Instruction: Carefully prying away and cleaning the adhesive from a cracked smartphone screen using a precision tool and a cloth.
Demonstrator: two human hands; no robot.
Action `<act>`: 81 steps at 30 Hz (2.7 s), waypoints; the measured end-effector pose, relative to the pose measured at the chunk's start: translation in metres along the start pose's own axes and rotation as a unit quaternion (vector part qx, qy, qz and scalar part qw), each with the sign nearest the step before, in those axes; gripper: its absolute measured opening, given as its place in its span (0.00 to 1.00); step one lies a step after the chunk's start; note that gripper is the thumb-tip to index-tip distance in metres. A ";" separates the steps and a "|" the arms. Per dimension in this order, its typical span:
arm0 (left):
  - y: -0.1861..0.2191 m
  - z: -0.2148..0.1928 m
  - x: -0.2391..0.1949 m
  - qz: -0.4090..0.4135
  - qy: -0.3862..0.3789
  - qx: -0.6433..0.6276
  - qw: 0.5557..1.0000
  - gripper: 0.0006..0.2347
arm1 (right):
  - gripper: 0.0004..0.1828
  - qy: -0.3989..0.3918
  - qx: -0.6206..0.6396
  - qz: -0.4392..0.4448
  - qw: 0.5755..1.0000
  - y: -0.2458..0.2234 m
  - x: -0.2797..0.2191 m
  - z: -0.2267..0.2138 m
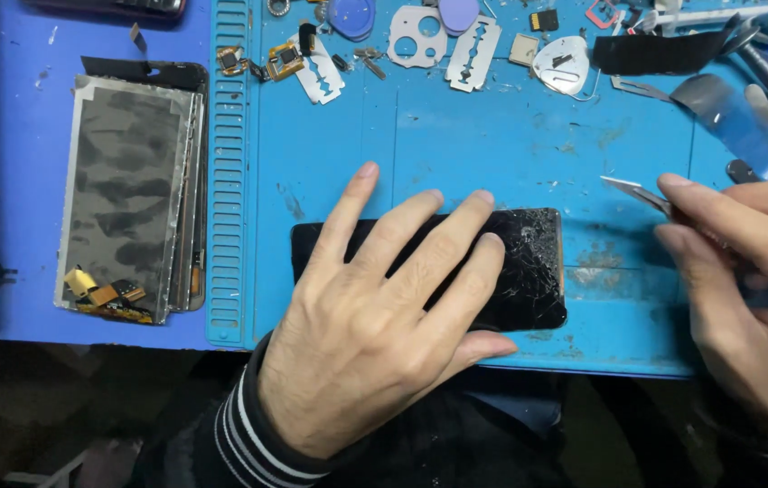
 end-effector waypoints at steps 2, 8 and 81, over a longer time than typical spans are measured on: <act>-0.001 -0.001 0.001 0.000 0.003 -0.007 1.000 0.22 | 0.21 -0.004 0.002 -0.001 1.000 0.000 0.001 0.000; 0.003 -0.001 0.005 0.027 0.021 -0.004 0.999 0.16 | 0.14 0.046 0.044 0.031 0.997 0.007 -0.007 0.002; 0.024 0.039 -0.015 -0.046 0.028 0.136 0.989 0.11 | 0.23 -0.060 -0.074 -0.027 0.995 -0.014 -0.008 0.026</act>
Point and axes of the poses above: each hand's wrist, its own x-axis towards the middle knuckle, its own z-axis out of the palm, y = z × x, the point moved 7 cm from there along x, towards the middle knuckle, and after that the axes turned 8 degrees about z, right-handed, at the moved point
